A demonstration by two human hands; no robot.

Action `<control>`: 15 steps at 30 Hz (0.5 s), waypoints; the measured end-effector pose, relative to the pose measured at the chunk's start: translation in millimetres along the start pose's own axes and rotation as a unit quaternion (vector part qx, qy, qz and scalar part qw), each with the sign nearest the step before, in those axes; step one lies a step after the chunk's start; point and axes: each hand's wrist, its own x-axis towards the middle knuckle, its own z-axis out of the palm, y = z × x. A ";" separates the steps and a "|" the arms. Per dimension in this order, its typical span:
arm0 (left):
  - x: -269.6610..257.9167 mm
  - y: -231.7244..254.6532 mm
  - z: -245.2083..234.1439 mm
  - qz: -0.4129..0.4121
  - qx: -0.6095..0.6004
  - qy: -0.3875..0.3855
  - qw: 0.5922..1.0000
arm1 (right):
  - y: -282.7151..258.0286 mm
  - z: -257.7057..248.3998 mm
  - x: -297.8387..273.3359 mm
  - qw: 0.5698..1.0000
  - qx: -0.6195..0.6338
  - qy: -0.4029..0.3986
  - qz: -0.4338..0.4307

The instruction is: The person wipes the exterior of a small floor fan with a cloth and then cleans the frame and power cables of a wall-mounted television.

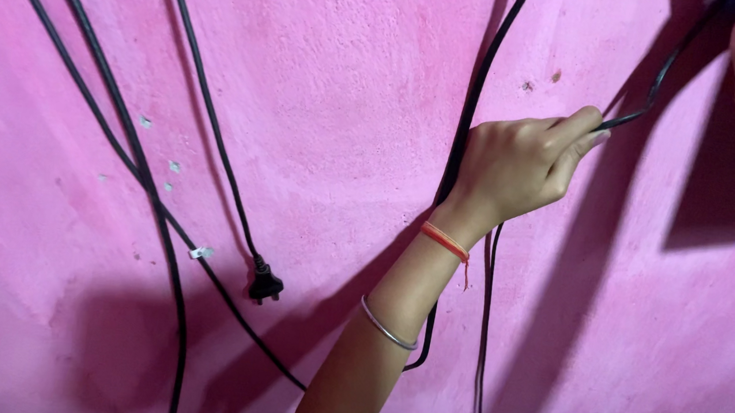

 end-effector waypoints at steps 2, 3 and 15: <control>-0.9 -0.6 2.0 -0.002 0.006 -0.013 1.000 | 3.7 -1.9 -1.7 1.000 -0.004 0.001 0.001; -0.9 -0.9 2.7 -0.003 0.009 -0.019 1.000 | 5.4 -2.5 -2.5 1.000 -0.007 0.001 0.001; 3.7 9.6 -8.2 -0.008 0.024 0.011 1.000 | 13.7 -5.8 -1.4 0.999 -0.026 -0.002 0.047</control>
